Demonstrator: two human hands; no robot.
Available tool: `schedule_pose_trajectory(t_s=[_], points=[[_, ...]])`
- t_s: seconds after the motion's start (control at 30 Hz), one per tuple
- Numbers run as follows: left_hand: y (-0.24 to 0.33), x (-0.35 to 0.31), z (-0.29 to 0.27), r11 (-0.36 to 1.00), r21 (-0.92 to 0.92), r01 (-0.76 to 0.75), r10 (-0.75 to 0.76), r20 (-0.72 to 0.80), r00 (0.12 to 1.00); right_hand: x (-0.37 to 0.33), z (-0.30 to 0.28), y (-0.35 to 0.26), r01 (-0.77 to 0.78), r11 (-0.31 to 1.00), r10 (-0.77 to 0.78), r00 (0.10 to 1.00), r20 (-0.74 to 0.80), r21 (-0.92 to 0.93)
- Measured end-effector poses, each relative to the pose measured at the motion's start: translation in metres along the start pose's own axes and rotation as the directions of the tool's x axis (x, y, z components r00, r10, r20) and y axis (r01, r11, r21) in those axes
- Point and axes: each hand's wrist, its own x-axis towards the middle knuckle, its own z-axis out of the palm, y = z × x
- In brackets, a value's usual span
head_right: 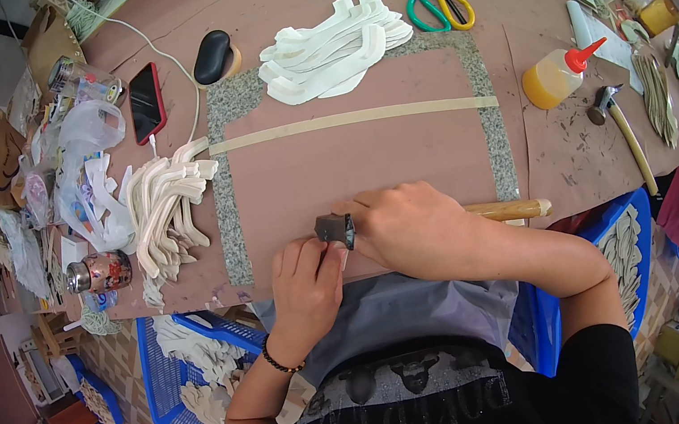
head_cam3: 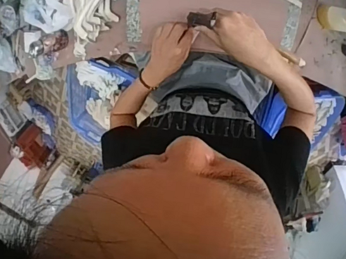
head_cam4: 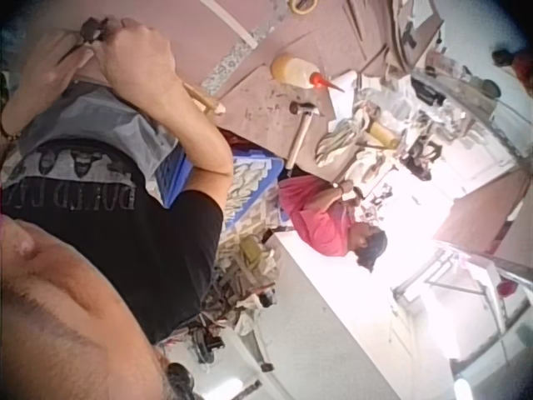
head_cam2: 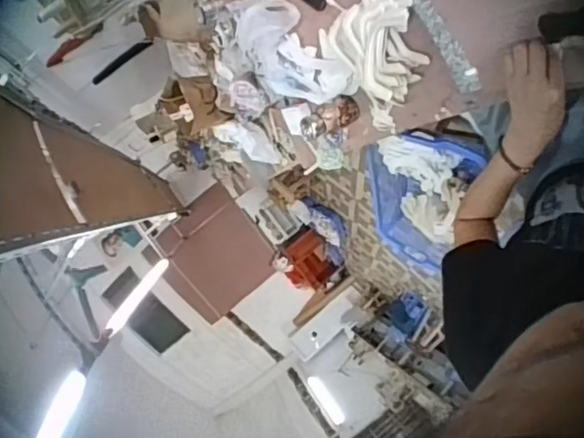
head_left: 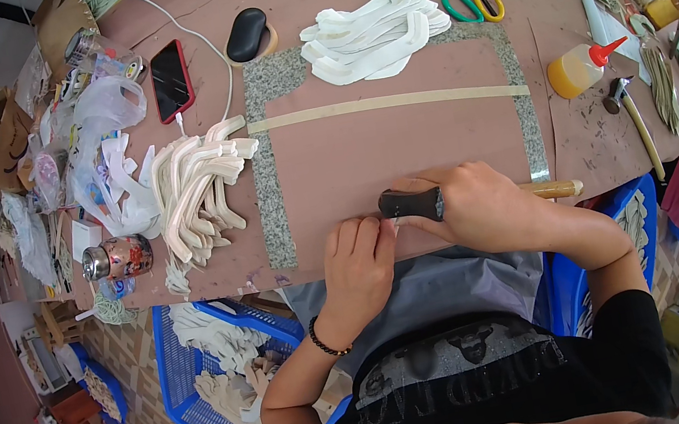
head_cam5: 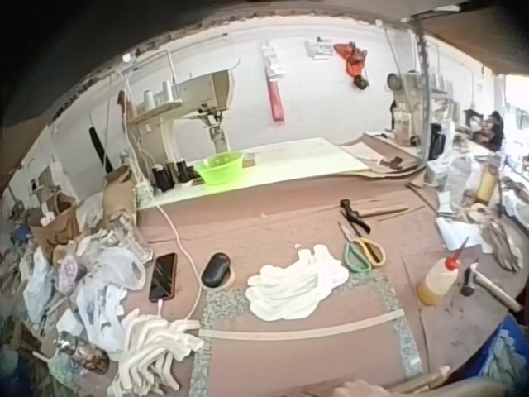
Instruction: The person shapes shoe strap pieces by folding their edges and pressing them with a hand tool on the table.
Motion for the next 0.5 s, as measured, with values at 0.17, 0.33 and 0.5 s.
schedule_pose_trajectory(t_s=[0.17,0.33,0.5], points=[[0.002,-0.004,0.000,0.980,-0.149,0.135,-0.157,-0.152,0.976,0.003,0.000,0.001,-0.058,0.998,0.060,0.994,0.088,-0.035],[0.017,-0.011,0.008,0.968,-0.166,0.188,-0.208,-0.111,0.972,0.000,0.002,0.004,-0.017,0.998,0.023,0.996,0.087,-0.061],[0.023,-0.009,0.007,0.960,-0.075,0.270,-0.276,-0.075,0.958,0.004,0.004,0.004,0.181,0.979,-0.190,0.977,-0.097,-0.095]])
